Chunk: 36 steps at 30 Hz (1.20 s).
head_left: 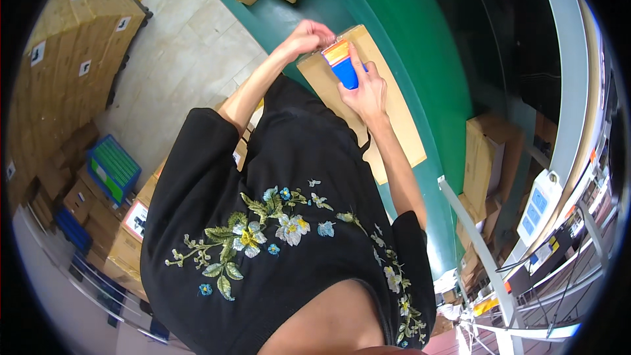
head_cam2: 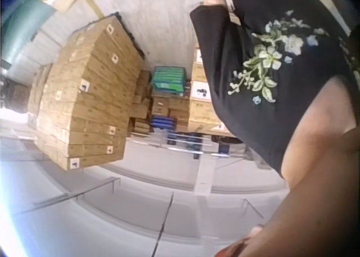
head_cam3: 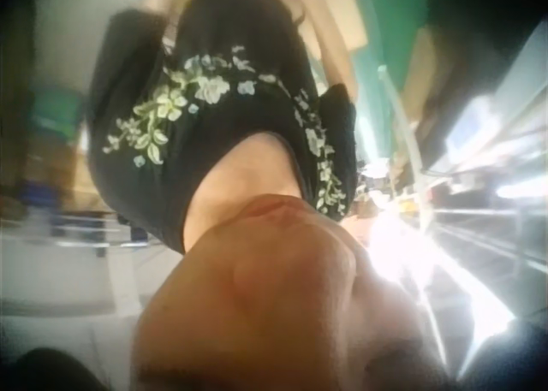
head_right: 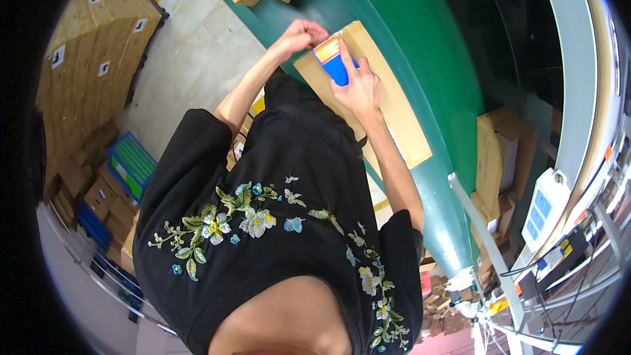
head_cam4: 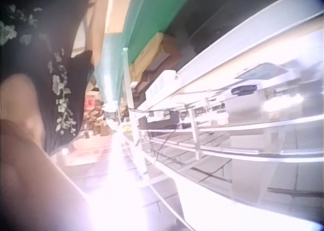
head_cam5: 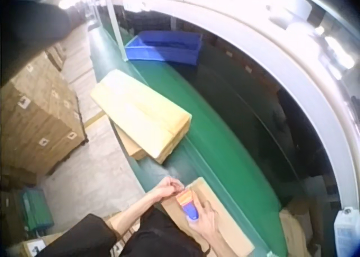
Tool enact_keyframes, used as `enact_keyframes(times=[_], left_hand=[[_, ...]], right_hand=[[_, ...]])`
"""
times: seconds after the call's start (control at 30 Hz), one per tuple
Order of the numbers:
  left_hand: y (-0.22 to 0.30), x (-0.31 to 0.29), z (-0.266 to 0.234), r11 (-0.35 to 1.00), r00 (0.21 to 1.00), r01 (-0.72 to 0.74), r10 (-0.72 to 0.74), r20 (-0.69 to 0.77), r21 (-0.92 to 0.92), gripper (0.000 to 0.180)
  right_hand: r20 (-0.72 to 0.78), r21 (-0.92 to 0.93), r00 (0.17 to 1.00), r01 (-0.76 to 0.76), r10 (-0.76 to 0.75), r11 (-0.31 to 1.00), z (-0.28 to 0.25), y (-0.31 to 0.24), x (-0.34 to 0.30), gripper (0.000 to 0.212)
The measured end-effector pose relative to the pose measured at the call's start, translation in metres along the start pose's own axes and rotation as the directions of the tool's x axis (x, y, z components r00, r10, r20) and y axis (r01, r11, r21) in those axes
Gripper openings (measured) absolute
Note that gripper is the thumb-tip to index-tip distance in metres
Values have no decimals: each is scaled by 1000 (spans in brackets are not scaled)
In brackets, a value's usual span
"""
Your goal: The person picks up boxes from a pallet, places them on a conveyor belt, and applies tape to seal them using a tape dispenser.
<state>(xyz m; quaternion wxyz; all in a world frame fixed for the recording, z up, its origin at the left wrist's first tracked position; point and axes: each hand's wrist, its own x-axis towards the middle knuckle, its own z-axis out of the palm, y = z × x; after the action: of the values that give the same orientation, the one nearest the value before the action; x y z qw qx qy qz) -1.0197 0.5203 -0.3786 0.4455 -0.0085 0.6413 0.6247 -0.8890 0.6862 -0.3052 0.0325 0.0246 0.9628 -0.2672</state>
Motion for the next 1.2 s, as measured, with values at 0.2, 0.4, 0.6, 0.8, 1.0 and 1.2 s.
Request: enact_keyframes(times=[0.2,0.4,0.6,0.8,1.0,1.2], left_hand=[[-6,16,-34,998,994,-49,53,-95,43,15],[-13,26,-18,972,998,5,9,-58,233,27],[-48,26,-7,764,959,67,128,-251,642,56],[-77,45,-37,642,967,-79,235,-97,763,43],[77,103,86,761,776,-502,186,603,411,44],[-7,124,146,230,602,-451,-635,484,862,55]], right_hand=[[55,-71,998,-30,34,997,-24,22,-50,76],[-79,-10,997,-10,9,1000,-15,32,-53,68],[-74,-4,997,1,-1,1000,-13,35,-53,67],[-102,37,995,21,-18,999,-16,31,-51,68],[-75,-3,997,-26,26,1000,-14,37,-58,70],[-101,43,995,24,-20,999,-3,34,-70,71]])
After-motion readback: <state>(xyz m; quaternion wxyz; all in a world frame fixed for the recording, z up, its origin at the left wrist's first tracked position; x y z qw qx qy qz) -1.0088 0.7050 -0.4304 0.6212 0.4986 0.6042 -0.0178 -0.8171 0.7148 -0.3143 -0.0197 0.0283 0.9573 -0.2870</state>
